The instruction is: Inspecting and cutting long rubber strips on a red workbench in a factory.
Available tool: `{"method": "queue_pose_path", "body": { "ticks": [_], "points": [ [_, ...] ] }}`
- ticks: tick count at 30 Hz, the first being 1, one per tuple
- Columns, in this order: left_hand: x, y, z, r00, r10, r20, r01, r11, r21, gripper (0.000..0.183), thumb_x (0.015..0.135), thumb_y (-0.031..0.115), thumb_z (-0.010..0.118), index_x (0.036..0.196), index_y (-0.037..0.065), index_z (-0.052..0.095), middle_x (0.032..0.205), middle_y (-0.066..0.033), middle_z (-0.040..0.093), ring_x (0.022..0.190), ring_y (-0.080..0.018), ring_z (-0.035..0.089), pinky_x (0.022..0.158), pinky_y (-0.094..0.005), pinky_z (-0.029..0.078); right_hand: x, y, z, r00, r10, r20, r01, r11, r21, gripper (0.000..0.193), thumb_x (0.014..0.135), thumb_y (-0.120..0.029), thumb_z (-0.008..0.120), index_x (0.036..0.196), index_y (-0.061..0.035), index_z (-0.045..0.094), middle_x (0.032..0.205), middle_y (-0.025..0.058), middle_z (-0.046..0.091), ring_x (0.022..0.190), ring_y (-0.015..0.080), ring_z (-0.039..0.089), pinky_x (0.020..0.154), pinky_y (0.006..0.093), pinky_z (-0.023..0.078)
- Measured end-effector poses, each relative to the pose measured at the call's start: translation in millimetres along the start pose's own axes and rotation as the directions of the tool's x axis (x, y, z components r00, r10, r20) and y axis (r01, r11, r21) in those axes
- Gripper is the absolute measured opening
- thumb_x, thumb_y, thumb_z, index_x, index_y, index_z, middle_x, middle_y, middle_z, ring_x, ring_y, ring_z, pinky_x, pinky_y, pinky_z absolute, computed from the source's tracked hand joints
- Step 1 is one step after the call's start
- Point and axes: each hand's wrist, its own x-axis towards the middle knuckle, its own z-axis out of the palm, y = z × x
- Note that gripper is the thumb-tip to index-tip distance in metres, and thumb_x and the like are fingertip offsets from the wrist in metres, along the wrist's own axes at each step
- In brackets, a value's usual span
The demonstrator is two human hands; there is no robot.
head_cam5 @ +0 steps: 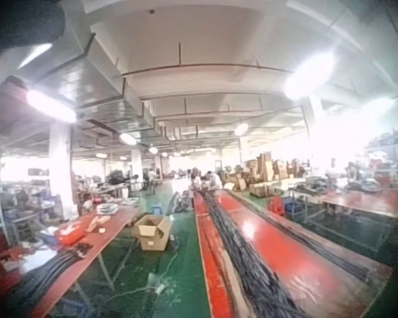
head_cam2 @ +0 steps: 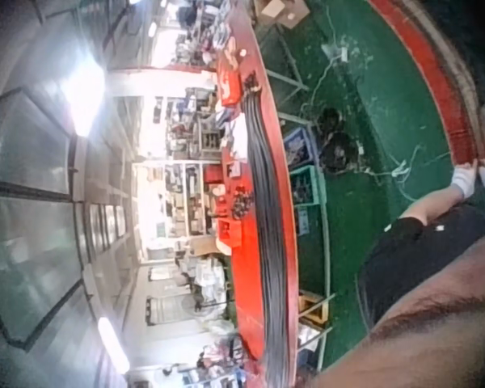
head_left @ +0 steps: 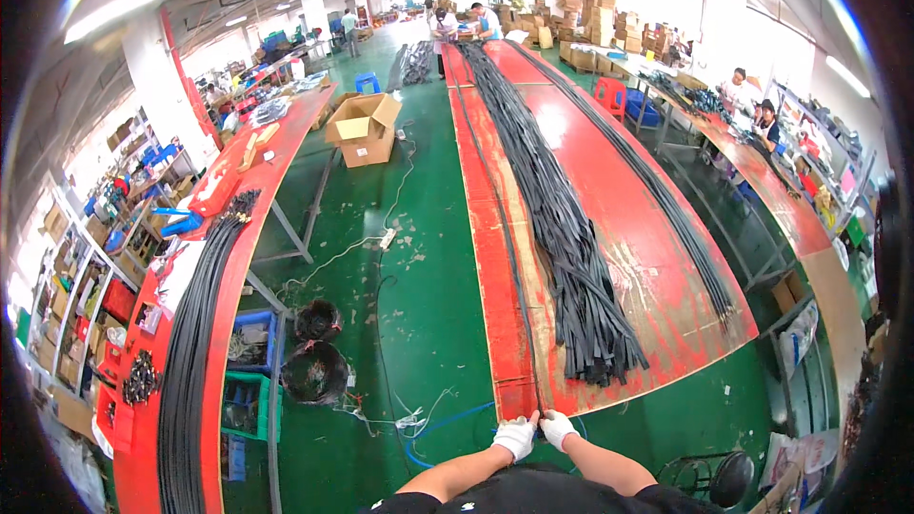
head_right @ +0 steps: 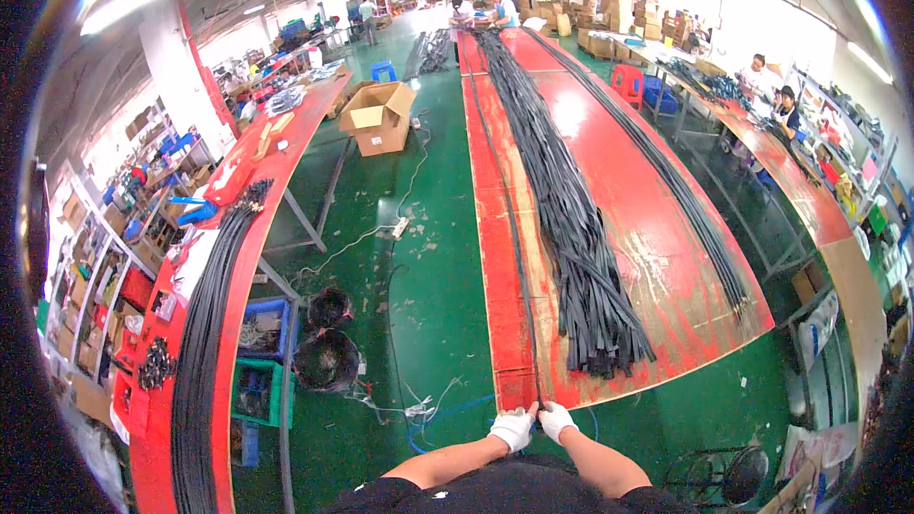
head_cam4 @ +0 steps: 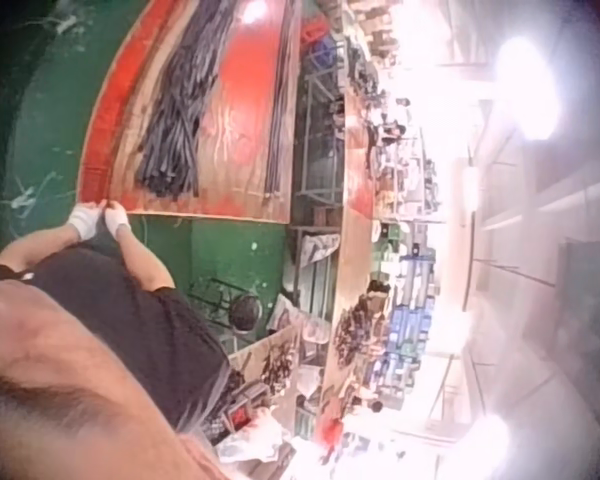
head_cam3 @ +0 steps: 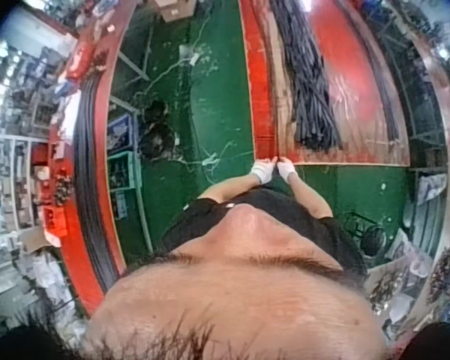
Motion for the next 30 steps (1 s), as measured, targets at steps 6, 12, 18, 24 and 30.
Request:
{"method": "queue_pose_path", "body": {
  "ticks": [6,12,18,24,30],
  "points": [
    [-2,9,-8,0.999,-0.021,0.030,0.021,1.000,-0.011,0.067,0.095,0.022,0.056,0.159,0.011,0.041,0.118,-0.0184,0.069,0.107,-0.0367,0.071,0.094,-0.0561,0.050,-4,19,7,0.994,0.094,-0.064,-0.093,0.995,0.022,0.038,0.101,-0.029,0.060,0.116,0.0033,0.073,0.106,0.0209,0.077,0.098,0.0308,0.073,0.084,0.0395,0.056],
    [-3,-8,2,0.998,-0.036,0.052,0.032,0.996,0.077,0.065,0.095,0.017,0.052,0.159,0.009,0.041,0.118,-0.0200,0.070,0.106,-0.0369,0.071,0.100,-0.0575,0.047,-5,12,27,0.990,0.138,0.006,-0.138,0.981,0.140,0.041,0.103,-0.032,0.060,0.120,0.0033,0.072,0.111,0.0205,0.075,0.096,0.0290,0.072,0.084,0.0400,0.055],
    [-6,-19,1,0.995,-0.051,0.082,0.042,0.993,0.107,0.069,0.093,0.017,0.053,0.161,0.010,0.039,0.121,-0.0205,0.069,0.110,-0.0374,0.070,0.111,-0.0597,0.041,0,8,34,0.987,0.142,0.071,-0.151,0.978,0.142,0.037,0.106,-0.029,0.059,0.124,0.0024,0.069,0.108,0.0155,0.074,0.097,0.0236,0.068,0.086,0.0383,0.054],
    [13,-3,8,0.998,0.051,0.045,-0.055,0.995,0.082,0.070,0.094,0.019,0.053,0.162,0.010,0.037,0.118,-0.0214,0.069,0.107,-0.0396,0.071,0.109,-0.0607,0.041,15,41,12,0.988,0.149,0.043,-0.152,0.986,0.074,0.039,0.106,-0.029,0.055,0.124,0.0028,0.069,0.114,0.0164,0.074,0.098,0.0250,0.068,0.087,0.0386,0.054],
    [12,-11,5,0.995,0.043,0.093,-0.050,0.996,0.075,0.068,0.095,0.017,0.050,0.161,0.010,0.038,0.121,-0.0215,0.069,0.109,-0.0386,0.070,0.110,-0.0617,0.040,-6,1,7,0.978,0.196,0.077,-0.205,0.970,0.135,0.038,0.106,-0.028,0.055,0.123,0.0025,0.069,0.112,0.0163,0.074,0.094,0.0254,0.068,0.083,0.0393,0.055]
  ]
}}
